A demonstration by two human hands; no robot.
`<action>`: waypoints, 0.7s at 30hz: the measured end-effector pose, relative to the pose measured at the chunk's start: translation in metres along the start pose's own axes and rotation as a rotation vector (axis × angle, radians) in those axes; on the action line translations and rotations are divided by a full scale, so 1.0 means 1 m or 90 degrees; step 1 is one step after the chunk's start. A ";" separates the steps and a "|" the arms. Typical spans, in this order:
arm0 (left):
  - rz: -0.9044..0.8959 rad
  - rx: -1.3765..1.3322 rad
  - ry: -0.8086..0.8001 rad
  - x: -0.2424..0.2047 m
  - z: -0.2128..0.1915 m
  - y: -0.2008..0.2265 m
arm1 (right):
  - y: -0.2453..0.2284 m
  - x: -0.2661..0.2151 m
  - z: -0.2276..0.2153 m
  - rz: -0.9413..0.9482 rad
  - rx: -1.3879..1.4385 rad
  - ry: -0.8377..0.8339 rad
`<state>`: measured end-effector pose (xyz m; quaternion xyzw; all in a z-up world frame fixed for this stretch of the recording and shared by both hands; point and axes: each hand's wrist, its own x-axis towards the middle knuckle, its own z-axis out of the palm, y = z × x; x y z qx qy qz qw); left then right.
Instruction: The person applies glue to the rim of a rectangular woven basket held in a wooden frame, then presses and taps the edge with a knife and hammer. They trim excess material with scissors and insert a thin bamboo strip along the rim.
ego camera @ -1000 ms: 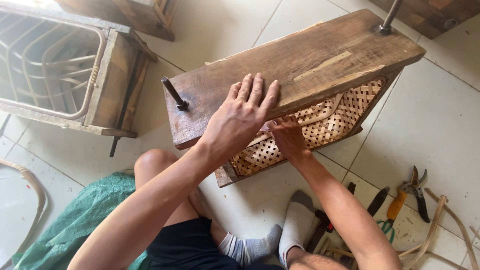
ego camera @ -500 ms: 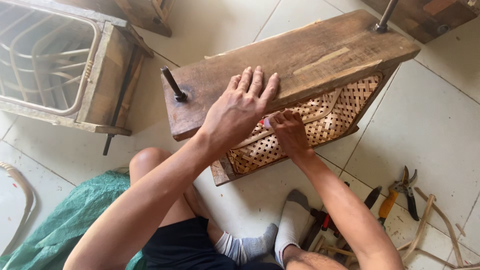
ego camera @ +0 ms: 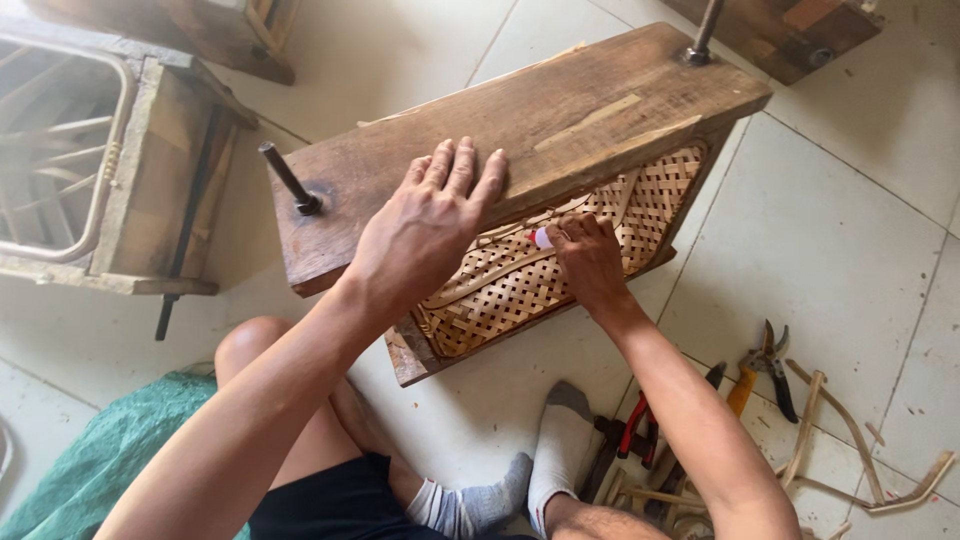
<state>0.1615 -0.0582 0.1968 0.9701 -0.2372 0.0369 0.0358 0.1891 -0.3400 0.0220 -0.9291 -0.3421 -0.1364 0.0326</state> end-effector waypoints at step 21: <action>-0.020 -0.065 -0.031 0.015 -0.007 -0.026 | 0.048 0.013 0.008 0.011 -0.090 -0.048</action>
